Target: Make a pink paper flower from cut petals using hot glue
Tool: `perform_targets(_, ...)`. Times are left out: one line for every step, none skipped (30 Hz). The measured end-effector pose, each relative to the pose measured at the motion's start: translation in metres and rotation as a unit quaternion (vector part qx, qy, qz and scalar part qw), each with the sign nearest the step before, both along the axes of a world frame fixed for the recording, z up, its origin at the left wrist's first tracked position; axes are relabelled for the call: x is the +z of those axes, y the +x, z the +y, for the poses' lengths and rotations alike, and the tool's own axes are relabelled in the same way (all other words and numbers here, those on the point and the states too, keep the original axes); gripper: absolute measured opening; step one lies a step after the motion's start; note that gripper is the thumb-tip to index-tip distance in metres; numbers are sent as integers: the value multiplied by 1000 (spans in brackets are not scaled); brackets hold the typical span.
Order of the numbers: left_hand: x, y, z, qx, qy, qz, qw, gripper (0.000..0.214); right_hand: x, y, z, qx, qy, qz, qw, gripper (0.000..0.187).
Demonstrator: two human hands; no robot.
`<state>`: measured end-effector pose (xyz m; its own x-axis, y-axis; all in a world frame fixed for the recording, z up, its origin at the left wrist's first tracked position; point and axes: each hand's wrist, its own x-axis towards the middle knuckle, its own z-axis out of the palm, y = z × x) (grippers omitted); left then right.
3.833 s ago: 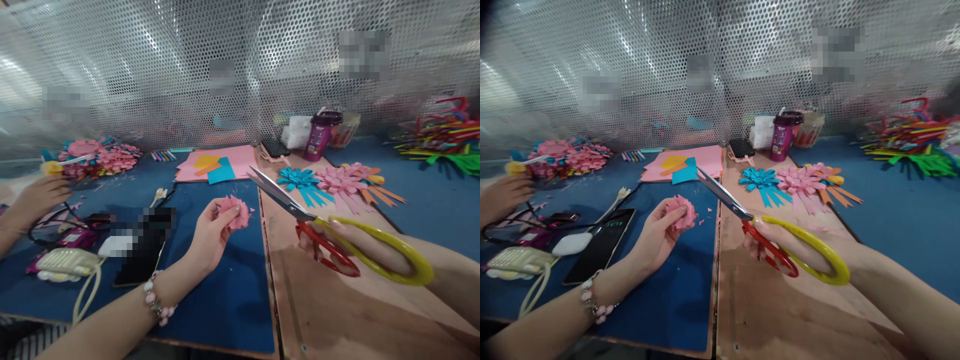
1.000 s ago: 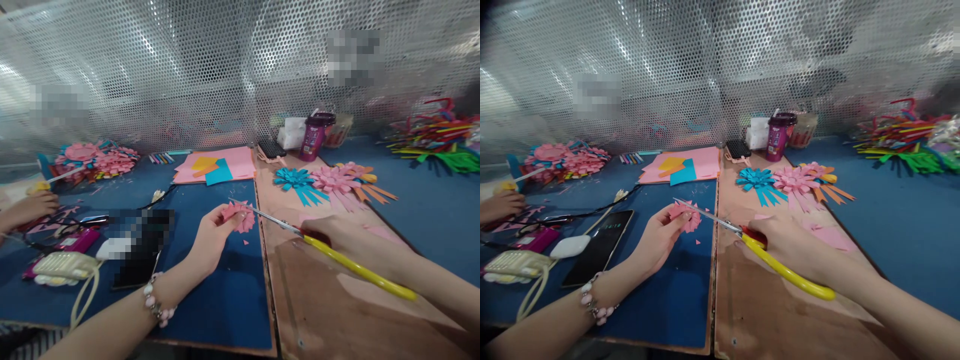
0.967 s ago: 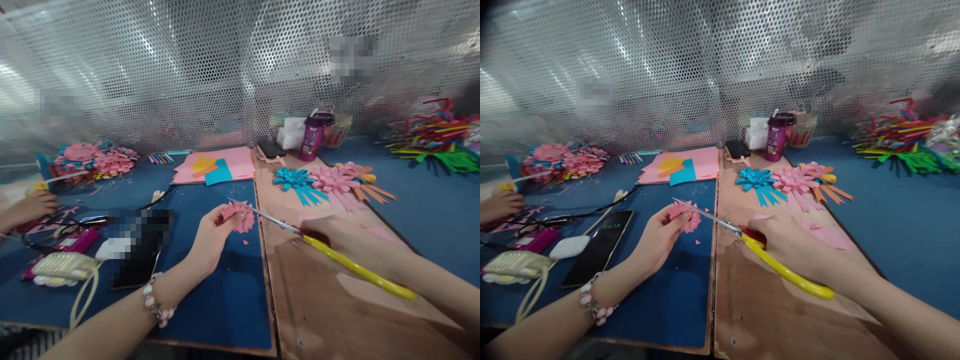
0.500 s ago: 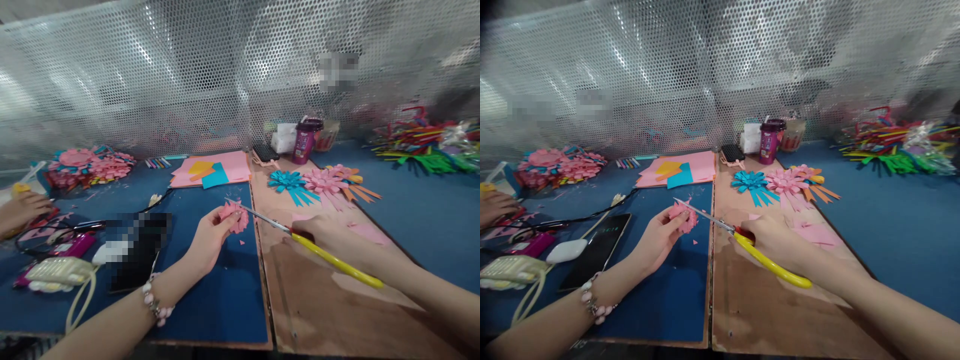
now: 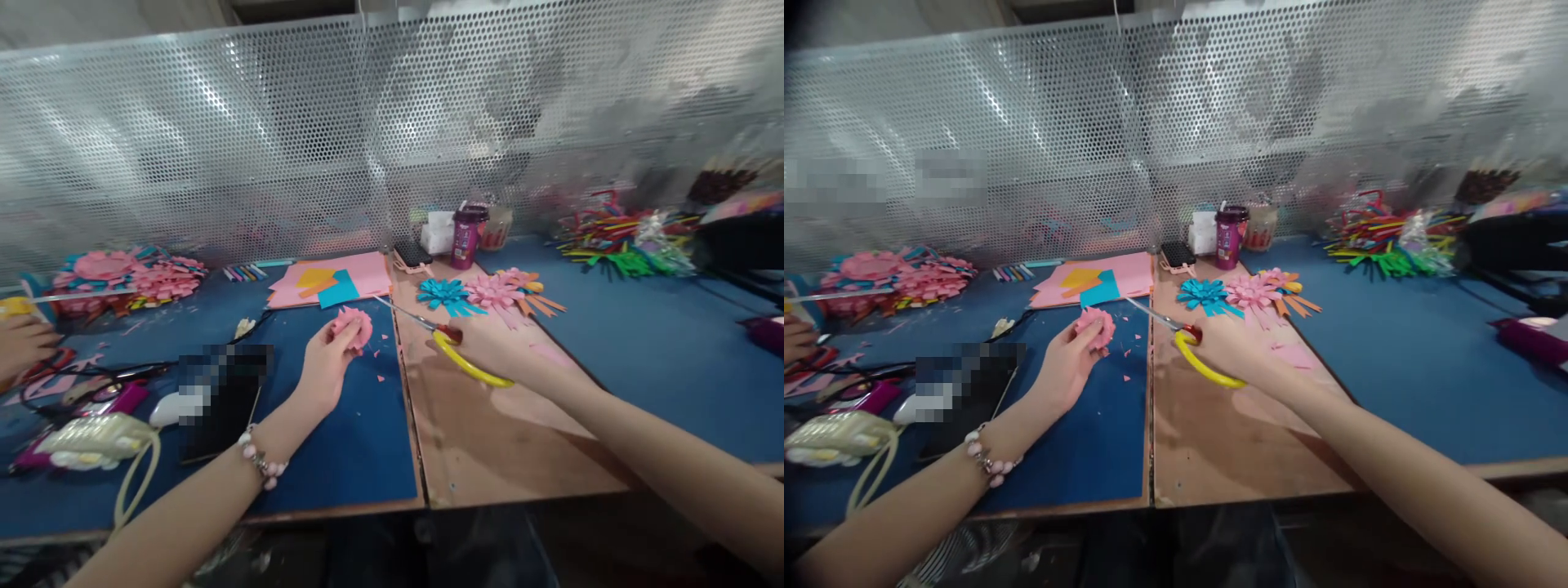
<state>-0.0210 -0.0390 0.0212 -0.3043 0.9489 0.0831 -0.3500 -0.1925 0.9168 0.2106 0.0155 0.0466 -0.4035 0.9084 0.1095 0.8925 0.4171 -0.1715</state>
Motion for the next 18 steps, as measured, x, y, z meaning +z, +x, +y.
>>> perform_targets(1,-3,2,17,9,-9,1000,26,0,-2,2,-7,17,-1,1000,41)
perform_targets(3,-7,4,35,19,-16,999,29,2,-5,3,-12,19,-1,1000,44)
perform_targets(6,-12,6,51,28,-22,998,30,5,-8,2,-15,8,1,1000,47)
perform_targets(8,-17,8,69,32,-30,997,30,10,-13,-2,-15,-8,5,1000,49)
perform_targets(11,-23,11,89,30,-42,995,30,16,-19,-7,-15,-24,10,1000,51)
perform_targets(15,-31,13,113,31,-53,992,29,22,-27,-14,-12,-39,16,999,53)
perform_targets(18,-38,16,131,36,-62,989,28,27,-37,-21,-7,-51,19,999,54)
perform_targets(21,-47,18,154,46,-70,985,28,31,-48,-29,2,-56,20,998,55)
perform_targets(24,-56,20,180,60,-71,979,28,34,-61,-37,31,-57,16,998,54)
perform_targets(27,-65,22,203,87,-61,973,28,34,-76,-45,72,-48,8,996,53)
perform_targets(28,-74,24,223,122,-43,966,27,32,-92,-52,89,-53,1,995,51)
perform_targets(28,-83,26,247,156,-25,956,27,28,-109,-59,99,-53,-1,994,49)
perform_targets(28,-91,28,274,183,-7,944,26,23,-126,-66,106,-48,0,993,47)
perform_targets(26,-99,31,283,185,-2,941,25,18,-143,-73,116,-45,1,992,45)
perform_targets(24,-106,33,287,185,4,940,25,13,-158,-81,128,-43,2,991,41)
perform_targets(21,-112,35,290,172,13,941,24,9,-171,-88,141,-43,2,989,37)
perform_targets(18,-116,37,294,149,21,944,24,7,-181,-96,157,-41,4,987,35)
perform_targets(14,-120,39,298,125,30,946,23,7,-189,-103,172,-37,8,984,32)
